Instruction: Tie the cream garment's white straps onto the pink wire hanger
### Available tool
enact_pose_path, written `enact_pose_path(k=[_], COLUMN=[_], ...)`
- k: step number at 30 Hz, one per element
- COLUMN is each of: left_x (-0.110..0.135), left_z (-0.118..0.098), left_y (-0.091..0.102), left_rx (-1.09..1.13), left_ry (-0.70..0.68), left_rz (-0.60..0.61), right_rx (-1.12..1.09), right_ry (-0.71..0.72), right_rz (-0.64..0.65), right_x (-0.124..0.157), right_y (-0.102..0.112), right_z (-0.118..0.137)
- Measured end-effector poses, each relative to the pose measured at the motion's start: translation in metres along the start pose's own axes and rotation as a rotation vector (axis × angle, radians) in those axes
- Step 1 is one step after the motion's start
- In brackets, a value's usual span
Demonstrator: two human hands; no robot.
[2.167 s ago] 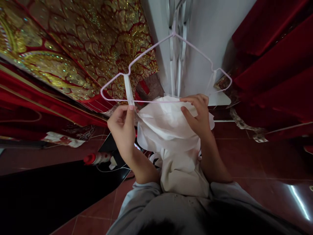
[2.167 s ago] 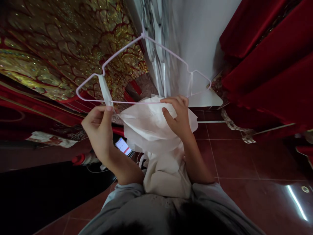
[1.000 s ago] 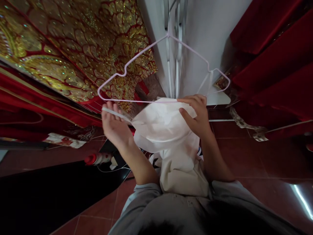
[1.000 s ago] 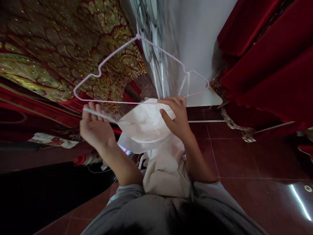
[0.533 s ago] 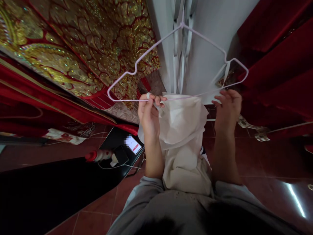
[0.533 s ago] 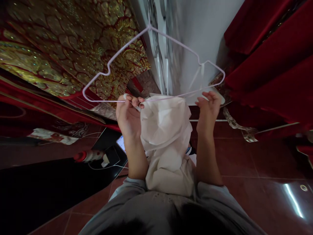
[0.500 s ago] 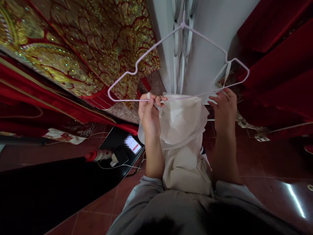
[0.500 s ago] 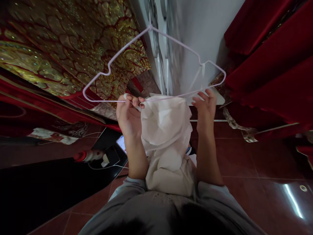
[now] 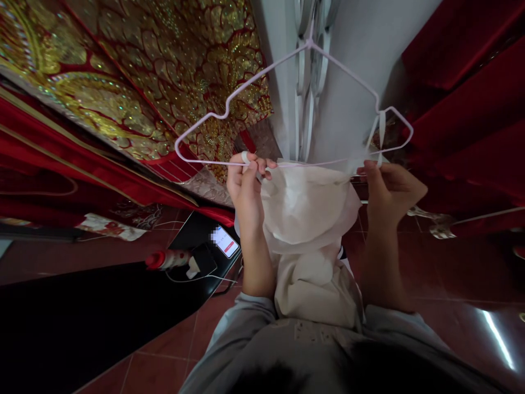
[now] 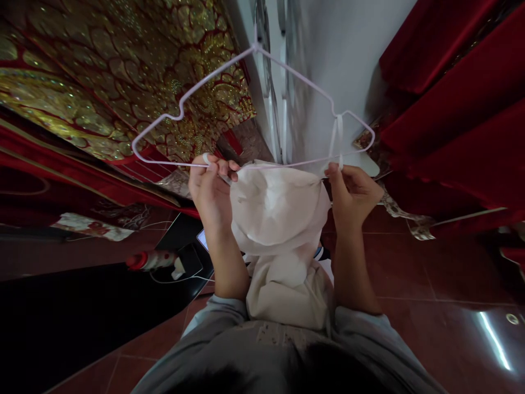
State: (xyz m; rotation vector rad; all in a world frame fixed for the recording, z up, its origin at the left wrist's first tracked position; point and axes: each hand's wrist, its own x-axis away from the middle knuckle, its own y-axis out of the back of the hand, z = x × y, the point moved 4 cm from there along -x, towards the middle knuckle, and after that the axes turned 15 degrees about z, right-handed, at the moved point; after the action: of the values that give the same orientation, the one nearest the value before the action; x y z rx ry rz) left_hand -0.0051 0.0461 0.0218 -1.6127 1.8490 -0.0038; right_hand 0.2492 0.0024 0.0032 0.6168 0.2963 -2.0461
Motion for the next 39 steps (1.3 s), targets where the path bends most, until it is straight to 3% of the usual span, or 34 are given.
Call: enact_pose_path(k=[3,8,11,14,18,21,23,25,26,28,32,37,39], left_x=[0.000,0.001,0.002,0.004,0.005,0.004,0.004,0.006,0.007,0.009,0.016,0.025,0.020], left_z=[0.003,0.002,0.003,0.003,-0.002,-0.005,-0.005,-0.002,-0.001,0.001,-0.002,-0.024,-0.033], left_y=[-0.003,-0.004,-0.006,-0.008,-0.007,-0.007,-0.008,-0.010,-0.011,-0.010,0.012,0.070,0.085], left_rx=[0.059,0.080,0.032,0.019,-0.005,-0.044,-0.039,-0.015,-0.005,-0.007,-0.138,-0.398,-0.512], left_ry=[0.009,0.002,0.025,0.034,0.056,0.065,0.053,0.029,0.019,0.017,-0.044,-0.310,-0.383], left_rz=[-0.010,-0.028,-0.034,-0.029,-0.028,-0.054,-0.051,-0.028,-0.018,-0.016,-0.180,-0.537,-0.536], right_rx=[-0.049,-0.183,-0.110,-0.112,-0.120,-0.018,-0.002,0.130,0.239,0.384,0.447,0.432,0.441], right_ry=[0.153,0.353,0.409,0.483,0.673,0.691,0.626,0.484,0.434,0.363,0.355,0.354,0.342], right_rz=[0.007,0.252,0.258,0.154,-0.307,-0.410,-0.229,0.239,0.402,0.596,0.614,0.576,0.577], right_x=[-0.005,-0.034,-0.058,-0.078,-0.073,-0.049,-0.035,-0.028,-0.024,-0.019,-0.016,-0.013,-0.014], right_y=[-0.001,-0.018,-0.013,0.012,0.055,0.053,0.032,-0.003,-0.017,-0.034,-0.037,-0.036,-0.038], right_z=[0.013,0.035,0.028,-0.007,-0.054,-0.047,-0.023,0.003,0.012,0.020,0.015,0.009,0.008])
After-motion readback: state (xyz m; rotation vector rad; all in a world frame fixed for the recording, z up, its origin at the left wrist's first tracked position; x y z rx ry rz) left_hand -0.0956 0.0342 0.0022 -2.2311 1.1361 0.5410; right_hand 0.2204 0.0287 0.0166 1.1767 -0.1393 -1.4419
